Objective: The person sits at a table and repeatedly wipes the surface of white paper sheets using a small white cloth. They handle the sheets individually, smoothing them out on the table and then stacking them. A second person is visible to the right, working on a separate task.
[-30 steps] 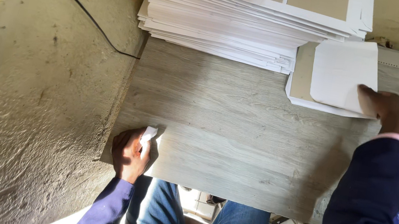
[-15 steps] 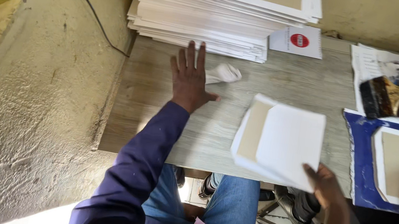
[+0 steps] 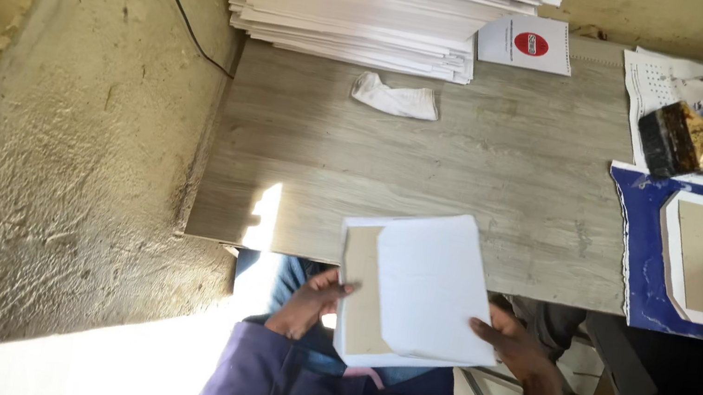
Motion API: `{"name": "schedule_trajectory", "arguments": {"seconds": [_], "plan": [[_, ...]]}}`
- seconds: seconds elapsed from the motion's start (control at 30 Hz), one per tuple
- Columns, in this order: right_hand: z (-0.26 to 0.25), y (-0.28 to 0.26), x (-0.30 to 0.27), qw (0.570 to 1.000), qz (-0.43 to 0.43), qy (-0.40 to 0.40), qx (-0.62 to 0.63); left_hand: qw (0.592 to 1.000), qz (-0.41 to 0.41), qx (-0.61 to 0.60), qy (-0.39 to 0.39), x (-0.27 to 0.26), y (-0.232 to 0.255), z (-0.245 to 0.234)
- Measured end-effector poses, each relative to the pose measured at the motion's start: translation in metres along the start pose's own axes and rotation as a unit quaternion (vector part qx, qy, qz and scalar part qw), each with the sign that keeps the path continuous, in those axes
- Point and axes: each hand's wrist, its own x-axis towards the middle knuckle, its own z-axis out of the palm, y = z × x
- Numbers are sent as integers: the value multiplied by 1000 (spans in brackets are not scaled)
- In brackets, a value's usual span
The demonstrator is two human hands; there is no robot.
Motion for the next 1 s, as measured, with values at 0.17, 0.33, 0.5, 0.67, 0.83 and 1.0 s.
{"name": "schedule_trajectory", "arguments": {"seconds": [0.17, 0.33, 0.5, 0.67, 0.83, 1.0], "plan": [[43, -39, 15, 997, -43, -44, -45, 994, 82, 56, 51, -35, 87, 38], [76, -54, 43, 980, -136, -30, -142, 978, 172, 117, -7, -67, 166, 83], [119, -61, 51, 989, -133, -12, -60, 964, 219, 148, -34, -71, 187, 105], [142, -68, 43, 994, -104, -5, -22, 961, 219, 153, -66, -72, 197, 113], [138, -78, 54, 995, -87, 6, 42, 968, 206, 117, -77, -68, 203, 107], [138, -82, 41, 967, -19, 0, 256, 983, 153, 96, 28, -71, 205, 82]]}}
